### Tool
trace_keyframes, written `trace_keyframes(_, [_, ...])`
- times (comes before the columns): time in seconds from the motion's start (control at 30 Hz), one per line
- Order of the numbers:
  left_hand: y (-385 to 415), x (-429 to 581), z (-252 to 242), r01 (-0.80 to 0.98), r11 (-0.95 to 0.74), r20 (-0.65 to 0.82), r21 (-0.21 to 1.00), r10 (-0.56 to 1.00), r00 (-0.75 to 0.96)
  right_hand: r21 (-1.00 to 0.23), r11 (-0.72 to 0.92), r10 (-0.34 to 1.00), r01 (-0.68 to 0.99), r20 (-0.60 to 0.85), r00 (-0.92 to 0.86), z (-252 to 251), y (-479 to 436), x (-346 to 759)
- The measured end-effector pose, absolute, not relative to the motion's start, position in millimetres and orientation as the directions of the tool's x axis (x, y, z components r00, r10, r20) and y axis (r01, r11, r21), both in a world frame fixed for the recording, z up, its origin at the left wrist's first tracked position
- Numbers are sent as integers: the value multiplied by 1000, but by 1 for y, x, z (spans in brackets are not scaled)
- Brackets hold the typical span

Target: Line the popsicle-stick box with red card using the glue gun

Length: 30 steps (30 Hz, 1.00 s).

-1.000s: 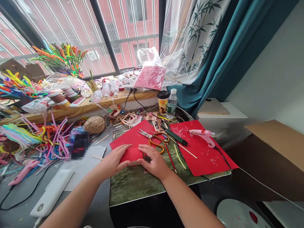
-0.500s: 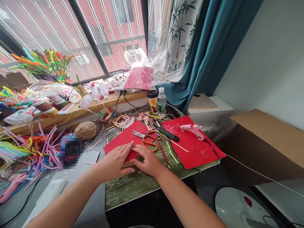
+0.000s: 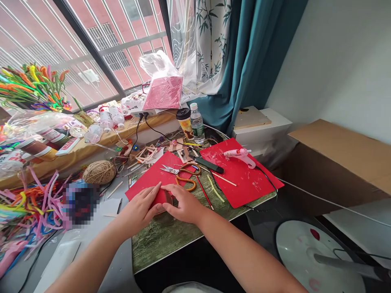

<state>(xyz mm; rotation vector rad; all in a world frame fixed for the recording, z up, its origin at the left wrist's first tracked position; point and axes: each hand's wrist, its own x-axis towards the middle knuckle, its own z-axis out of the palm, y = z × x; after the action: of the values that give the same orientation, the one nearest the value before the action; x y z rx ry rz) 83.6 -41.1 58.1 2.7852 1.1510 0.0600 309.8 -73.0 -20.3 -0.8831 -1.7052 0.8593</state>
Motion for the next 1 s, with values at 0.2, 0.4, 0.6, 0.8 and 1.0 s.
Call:
trace_keyframes(0.2, [-42, 82, 59, 685, -720, 17, 110, 691, 723, -879, 455, 876, 144, 413, -248, -21, -73, 311])
trace_keyframes(0.4, [-43, 78, 64, 669, -738, 5, 86, 672, 741, -902, 407, 898, 143, 366, -245, -19, -74, 313])
trace_keyframes(0.6, [-44, 76, 60, 682, -726, 0, 88, 684, 729, -885, 432, 886, 174, 381, -262, -20, -72, 309])
trace_keyframes(0.8, [-42, 77, 62, 689, -720, -18, 88, 690, 723, -875, 443, 882, 196, 385, -272, -22, -69, 309])
trace_keyframes(1.0, [-40, 80, 67, 688, -722, -47, 77, 686, 726, -874, 446, 882, 193, 392, -261, -22, -69, 310])
